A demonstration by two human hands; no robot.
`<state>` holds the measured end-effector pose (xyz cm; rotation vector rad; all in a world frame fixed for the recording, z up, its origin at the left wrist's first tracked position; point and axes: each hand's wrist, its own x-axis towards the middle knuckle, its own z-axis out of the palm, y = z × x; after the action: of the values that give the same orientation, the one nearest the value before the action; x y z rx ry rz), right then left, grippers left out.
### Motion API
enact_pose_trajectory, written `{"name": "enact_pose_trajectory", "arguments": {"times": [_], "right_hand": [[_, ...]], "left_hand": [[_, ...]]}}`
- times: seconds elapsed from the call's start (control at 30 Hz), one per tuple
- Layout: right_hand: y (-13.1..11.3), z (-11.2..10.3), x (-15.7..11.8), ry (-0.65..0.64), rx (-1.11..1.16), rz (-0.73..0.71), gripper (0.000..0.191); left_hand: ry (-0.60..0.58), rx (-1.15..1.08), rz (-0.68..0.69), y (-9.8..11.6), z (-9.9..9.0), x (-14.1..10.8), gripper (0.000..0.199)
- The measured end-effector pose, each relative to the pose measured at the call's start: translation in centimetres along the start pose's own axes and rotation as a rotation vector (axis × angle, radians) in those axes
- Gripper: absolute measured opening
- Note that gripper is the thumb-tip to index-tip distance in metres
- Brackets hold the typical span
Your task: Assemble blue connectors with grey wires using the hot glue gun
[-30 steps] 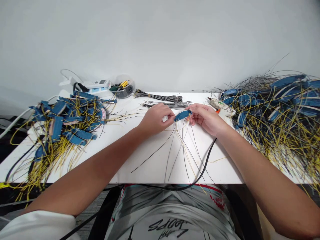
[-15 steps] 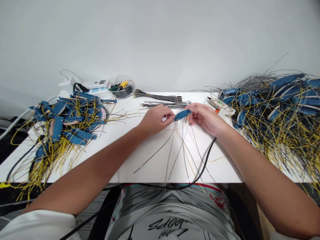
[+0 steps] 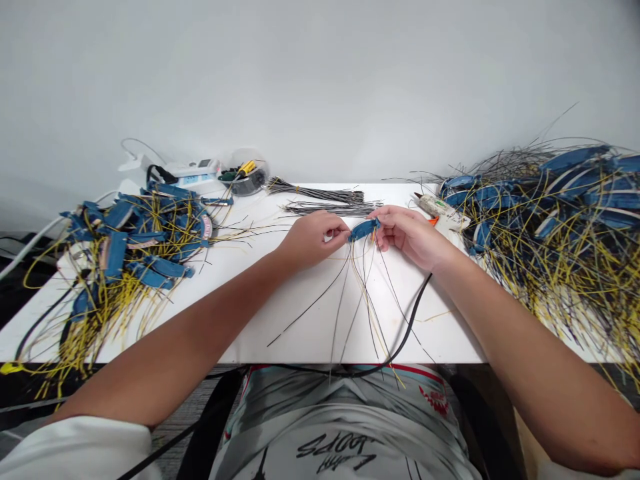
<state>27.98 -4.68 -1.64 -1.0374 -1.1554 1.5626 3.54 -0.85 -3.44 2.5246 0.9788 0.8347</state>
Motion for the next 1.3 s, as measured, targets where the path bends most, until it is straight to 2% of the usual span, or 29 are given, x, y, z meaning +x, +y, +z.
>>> {"name": "enact_pose_trajectory", "arguments": {"times": [1.3], "right_hand": [[0.12,-0.05,-0.40,-0.102,-0.082,0.015,0.021]], "left_hand": [[-0.020,0.000,-0.007,-0.12,0.11,0.11,0.018]]}}
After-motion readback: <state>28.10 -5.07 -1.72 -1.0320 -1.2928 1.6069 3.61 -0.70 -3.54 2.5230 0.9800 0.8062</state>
